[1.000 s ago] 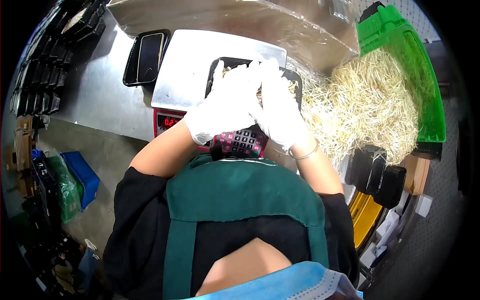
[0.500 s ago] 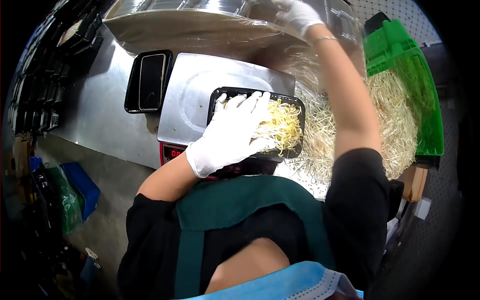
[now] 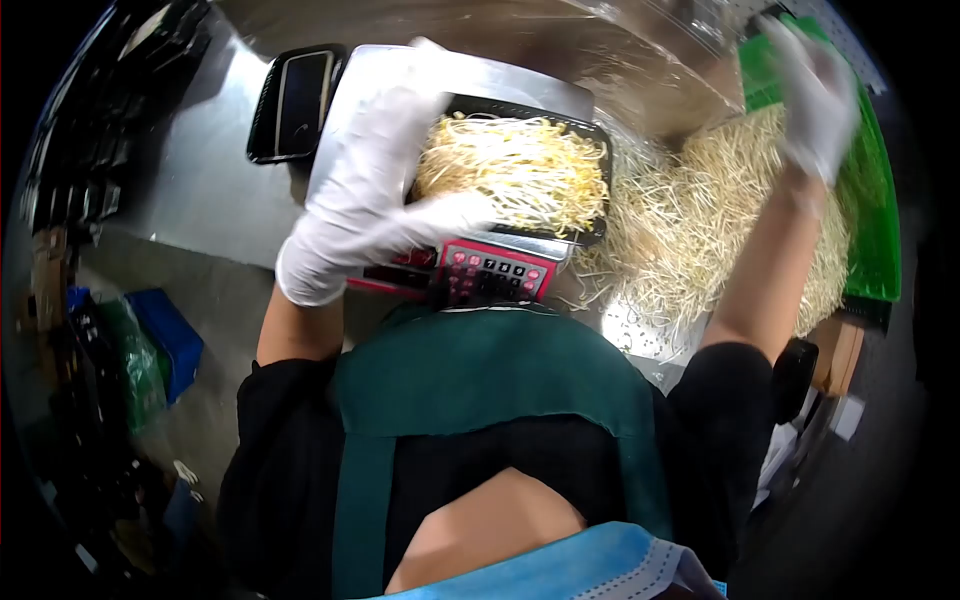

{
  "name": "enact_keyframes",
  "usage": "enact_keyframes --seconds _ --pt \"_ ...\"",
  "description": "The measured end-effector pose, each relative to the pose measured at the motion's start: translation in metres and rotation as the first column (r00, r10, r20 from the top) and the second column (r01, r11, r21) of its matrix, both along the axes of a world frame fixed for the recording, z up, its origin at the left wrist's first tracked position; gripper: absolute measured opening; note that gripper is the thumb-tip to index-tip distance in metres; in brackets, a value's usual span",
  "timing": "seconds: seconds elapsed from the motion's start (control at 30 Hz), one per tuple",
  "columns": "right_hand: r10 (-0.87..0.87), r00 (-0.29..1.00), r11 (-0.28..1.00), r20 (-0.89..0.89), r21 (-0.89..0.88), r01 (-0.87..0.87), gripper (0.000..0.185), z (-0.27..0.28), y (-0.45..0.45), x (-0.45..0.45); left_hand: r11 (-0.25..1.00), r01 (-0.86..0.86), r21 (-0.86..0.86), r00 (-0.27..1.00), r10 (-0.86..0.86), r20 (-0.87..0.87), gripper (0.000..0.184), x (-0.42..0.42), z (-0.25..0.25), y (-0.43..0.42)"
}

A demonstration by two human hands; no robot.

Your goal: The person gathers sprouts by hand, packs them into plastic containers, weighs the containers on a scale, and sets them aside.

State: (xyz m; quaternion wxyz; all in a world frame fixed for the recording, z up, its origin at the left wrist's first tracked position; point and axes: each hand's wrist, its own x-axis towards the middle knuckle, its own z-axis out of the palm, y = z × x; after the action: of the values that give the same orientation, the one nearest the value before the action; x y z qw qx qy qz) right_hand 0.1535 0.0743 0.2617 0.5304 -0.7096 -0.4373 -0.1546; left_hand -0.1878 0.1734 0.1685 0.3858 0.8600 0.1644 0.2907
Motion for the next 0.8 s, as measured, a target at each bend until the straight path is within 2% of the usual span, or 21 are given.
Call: enact_keyframes --seconds 0.03,0.07,0.1,0.13,0.17,0.27,0.3,0.33,0.37,0.4,0.43,0.47,0.53,0.57,0.6,0.63,0.67,0.7,0.73,0.77,0.8 --pt "0.038 0.998 0.997 -0.057 0.07 -0.034 0.027 0.003 -0.03 0.008 0.945 -0.013 -0.327 0.967 0.095 0.236 0.079 -0.009 0.0 -0.001" --pt "0.132 0.986 0.986 -0.099 0.117 -0.12 0.025 0.013 -0.051 -0.019 0.892 -0.057 -0.448 0.904 0.237 0.356 0.069 -0.011 0.0 0.014" --pt "0.24 0.964 0.934 -0.112 0.297 -0.198 0.038 0.008 -0.059 -0.048 0.857 -0.081 -0.509 0.857 0.32 0.403 0.065 -0.015 0.003 0.017" --pt "0.435 0.899 0.868 -0.047 0.286 -0.405 0.046 -0.002 -0.063 -0.064 0.819 -0.097 -0.565 0.8 0.402 0.446 0.061 -0.02 0.005 0.021" --pt "0.619 0.785 0.76 -0.009 0.259 -0.596 0.056 -0.013 -0.068 -0.08 0.847 -0.016 -0.532 0.835 0.304 0.459 0.057 -0.02 0.011 0.012" --pt "0.653 0.742 0.747 -0.153 0.291 -0.598 0.064 -0.058 -0.062 -0.146 0.866 0.239 -0.439 0.887 -0.011 0.461 0.046 -0.013 0.029 -0.013" --pt "0.635 0.739 0.769 -0.226 0.278 -0.576 0.061 -0.068 -0.068 -0.154 0.851 0.322 -0.415 0.884 -0.113 0.453 0.043 -0.017 0.032 -0.017" --pt "0.613 0.731 0.789 -0.299 0.264 -0.554 0.058 -0.077 -0.074 -0.163 0.776 0.287 -0.561 0.947 -0.143 0.287 0.04 -0.031 0.034 -0.012" --pt "0.612 0.67 0.781 -0.419 0.19 -0.595 0.053 -0.087 -0.09 -0.157 0.689 0.225 -0.689 0.973 -0.197 0.121 0.036 -0.043 0.035 -0.007" --pt "0.585 0.611 0.765 -0.533 0.112 -0.634 0.048 -0.097 -0.105 -0.15 0.717 0.191 -0.671 0.98 -0.174 0.092 0.032 -0.042 0.036 -0.016" --pt "0.518 0.703 0.838 -0.488 0.121 -0.533 0.043 -0.11 -0.107 -0.151 0.743 0.178 -0.645 0.972 -0.234 -0.002 0.027 -0.039 0.03 -0.014" --pt "0.43 0.784 0.899 -0.448 0.131 -0.419 0.037 -0.124 -0.11 -0.152 0.948 0.121 -0.293 0.991 -0.135 -0.025 0.025 -0.029 0.013 -0.015" --pt "0.323 0.94 0.934 -0.108 0.196 -0.299 0.027 -0.132 -0.075 -0.131 1.0 0.003 -0.028 0.998 -0.001 0.07 0.023 -0.004 0.0 -0.017" --pt "0.256 0.962 0.954 0.092 0.136 -0.267 0.022 -0.128 -0.056 -0.113 0.972 -0.131 0.195 0.97 0.085 0.226 0.023 0.012 -0.006 -0.009" --pt "0.288 0.956 0.956 0.058 0.037 -0.29 0.02 -0.134 -0.042 -0.099 0.88 -0.236 0.411 0.969 0.179 0.173 0.023 0.026 -0.022 0.008" --pt "0.299 0.953 0.951 -0.054 -0.062 -0.302 0.02 -0.147 -0.03 -0.089 0.727 -0.314 0.611 0.947 0.284 0.15 0.023 0.037 -0.042 0.024" --pt "0.289 0.944 0.934 -0.16 -0.166 -0.315 0.02 -0.159 -0.018 -0.08 0.73 -0.307 0.611 0.951 0.262 0.164 0.023 0.042 -0.058 0.032" --pt "0.24 0.91 0.902 -0.337 -0.269 -0.337 0.021 -0.175 -0.013 -0.077 0.941 -0.28 0.188 0.96 0.275 0.054 0.022 0.044 -0.069 0.038" --pt "0.252 0.862 0.921 -0.44 -0.166 -0.354 0.024 -0.179 -0.011 -0.084 0.905 -0.327 -0.273 0.941 0.339 -0.006 0.027 0.046 -0.078 0.042" --pt "0.275 0.798 0.931 -0.536 -0.058 -0.359 0.026 -0.182 -0.008 -0.09 0.827 -0.331 -0.455 0.924 0.382 0.022 0.027 0.045 -0.088 0.047" --pt "0.302 0.727 0.941 -0.617 0.069 -0.332 0.031 -0.183 -0.005 -0.097 0.832 -0.299 -0.467 0.921 0.379 0.085 0.028 0.045 -0.092 0.046"
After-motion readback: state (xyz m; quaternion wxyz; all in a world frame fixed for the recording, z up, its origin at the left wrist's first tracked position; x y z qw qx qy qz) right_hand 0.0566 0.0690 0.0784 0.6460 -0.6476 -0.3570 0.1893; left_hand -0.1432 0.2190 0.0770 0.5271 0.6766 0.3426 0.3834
